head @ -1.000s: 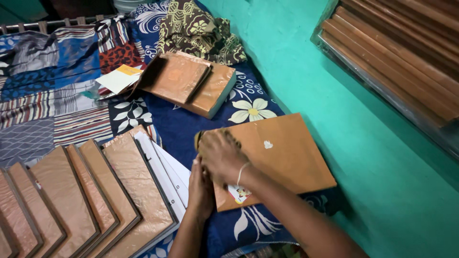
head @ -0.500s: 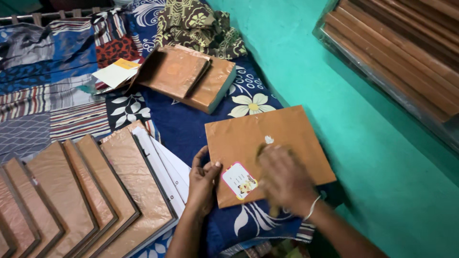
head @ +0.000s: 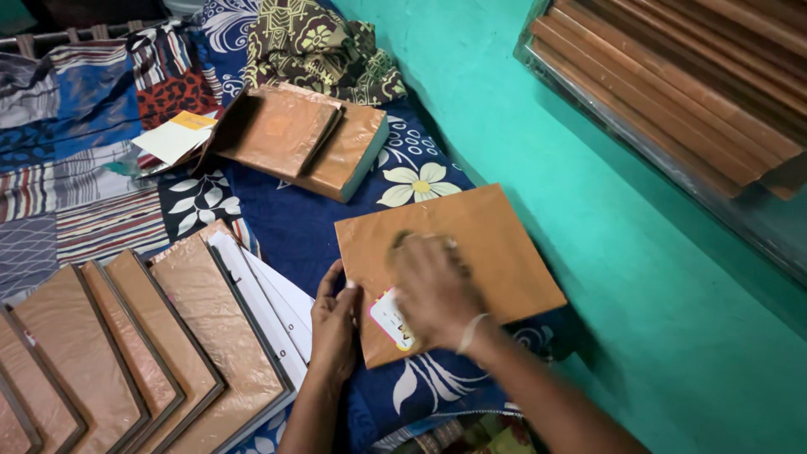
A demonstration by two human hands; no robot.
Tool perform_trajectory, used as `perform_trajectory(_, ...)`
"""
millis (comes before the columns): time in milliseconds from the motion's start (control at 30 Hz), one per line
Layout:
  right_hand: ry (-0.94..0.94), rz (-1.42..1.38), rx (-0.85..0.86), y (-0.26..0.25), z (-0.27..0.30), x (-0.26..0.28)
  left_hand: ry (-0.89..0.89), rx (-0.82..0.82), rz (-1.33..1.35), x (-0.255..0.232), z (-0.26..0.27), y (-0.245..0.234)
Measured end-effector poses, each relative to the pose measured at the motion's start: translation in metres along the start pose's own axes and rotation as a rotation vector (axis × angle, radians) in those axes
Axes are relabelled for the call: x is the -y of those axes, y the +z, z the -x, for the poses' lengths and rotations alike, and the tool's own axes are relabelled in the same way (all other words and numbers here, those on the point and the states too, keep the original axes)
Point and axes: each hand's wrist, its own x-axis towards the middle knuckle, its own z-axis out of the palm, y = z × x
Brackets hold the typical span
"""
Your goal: The person wipes down several brown envelopes with a cloth, cleaning each one individually before placing them in a stack on a shelf.
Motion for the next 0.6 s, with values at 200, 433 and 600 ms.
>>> perform_trajectory(200,-0.155,-0.322,-0.06,0.011,-0.043,0.045,0.035,-0.015,0.11,0.033,-0.02,-0.033)
perform_trajectory(433,-0.235,0.1,0.004,0.023,-0.063,-0.071,0.034,-0.045,0.018,0.009,-0.004,-0.004)
perform_trajectory(600,0.335,-0.294,-0.069,0.046,-0.017,-0.161,0.086,-0.071,-0.023,0.001,0.004,0.01)
